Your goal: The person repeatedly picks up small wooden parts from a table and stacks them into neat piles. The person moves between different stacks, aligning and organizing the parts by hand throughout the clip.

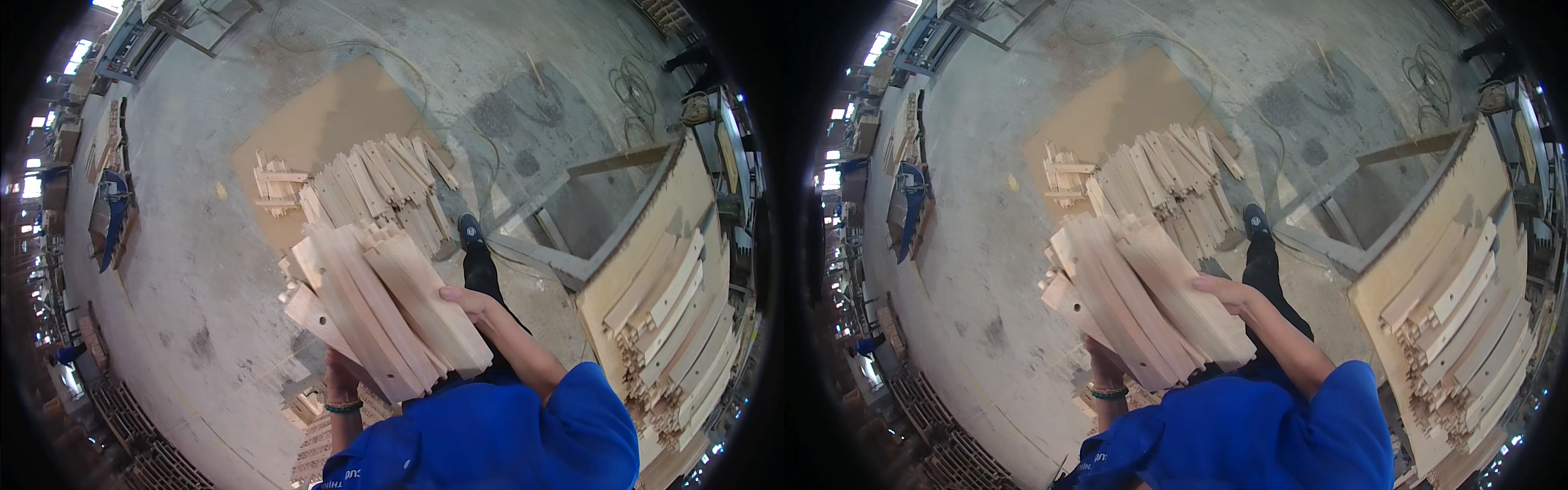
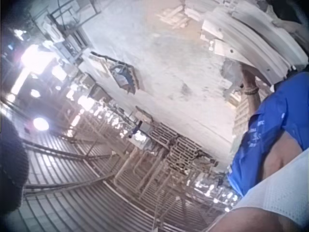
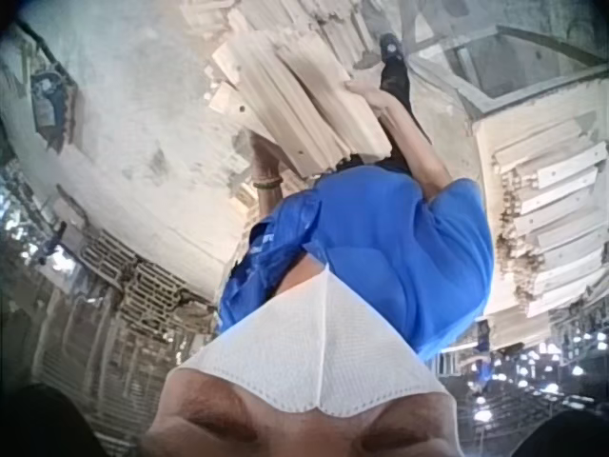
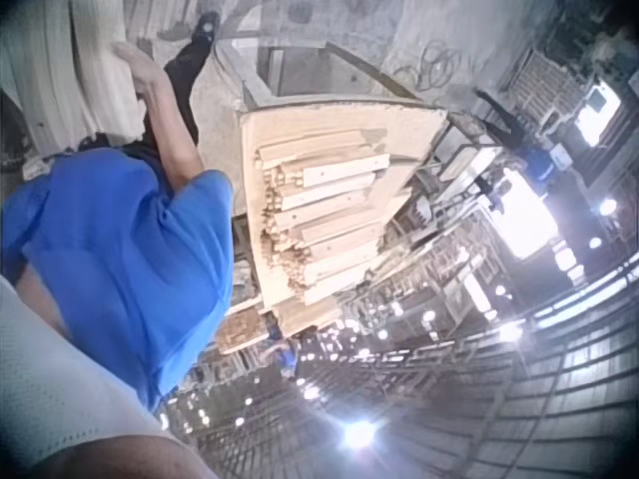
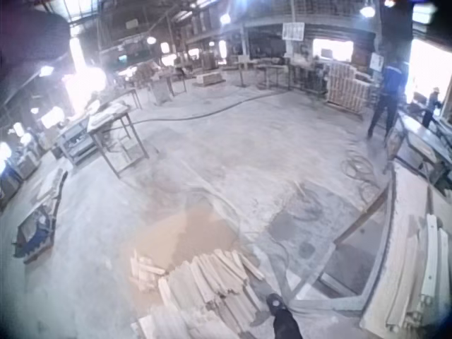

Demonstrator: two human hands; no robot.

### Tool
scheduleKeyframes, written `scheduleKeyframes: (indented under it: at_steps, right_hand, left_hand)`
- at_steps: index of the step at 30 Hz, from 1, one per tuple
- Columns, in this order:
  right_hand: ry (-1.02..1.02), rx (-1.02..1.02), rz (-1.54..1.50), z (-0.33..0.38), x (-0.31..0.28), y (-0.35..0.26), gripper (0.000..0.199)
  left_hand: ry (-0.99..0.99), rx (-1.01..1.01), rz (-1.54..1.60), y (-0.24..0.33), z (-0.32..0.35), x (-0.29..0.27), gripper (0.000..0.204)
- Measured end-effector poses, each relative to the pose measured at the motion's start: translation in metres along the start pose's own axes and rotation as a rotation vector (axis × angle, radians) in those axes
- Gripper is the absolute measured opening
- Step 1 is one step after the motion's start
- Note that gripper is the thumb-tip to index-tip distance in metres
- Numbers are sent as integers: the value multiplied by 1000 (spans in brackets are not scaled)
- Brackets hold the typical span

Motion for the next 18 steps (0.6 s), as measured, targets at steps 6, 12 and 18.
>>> scheduleKeyframes:
  at_steps: [6,12,18]
  right_hand:
    - [138,4,24,-28,-56,-67,85]
    - [95,-127,76,-89,-138,-172,109]
    - [267,-180,-43,-150,-257,-256,108]
  left_hand:
    - [-111,-45,21,-10,-101,25,97]
    - [31,-225,-74,-38,-249,69,113]
    - [-44,-268,-188,-93,-407,102,119]
Point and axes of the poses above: each hand's wrist, its own z-axis away from the middle knuckle, its own x-axis out of the palm, y = z × x, the point moved 6 cm from there along -z, towards the middle knuckle, and after that the axes turned 12 degrees about -z, right-handed, at the moved point
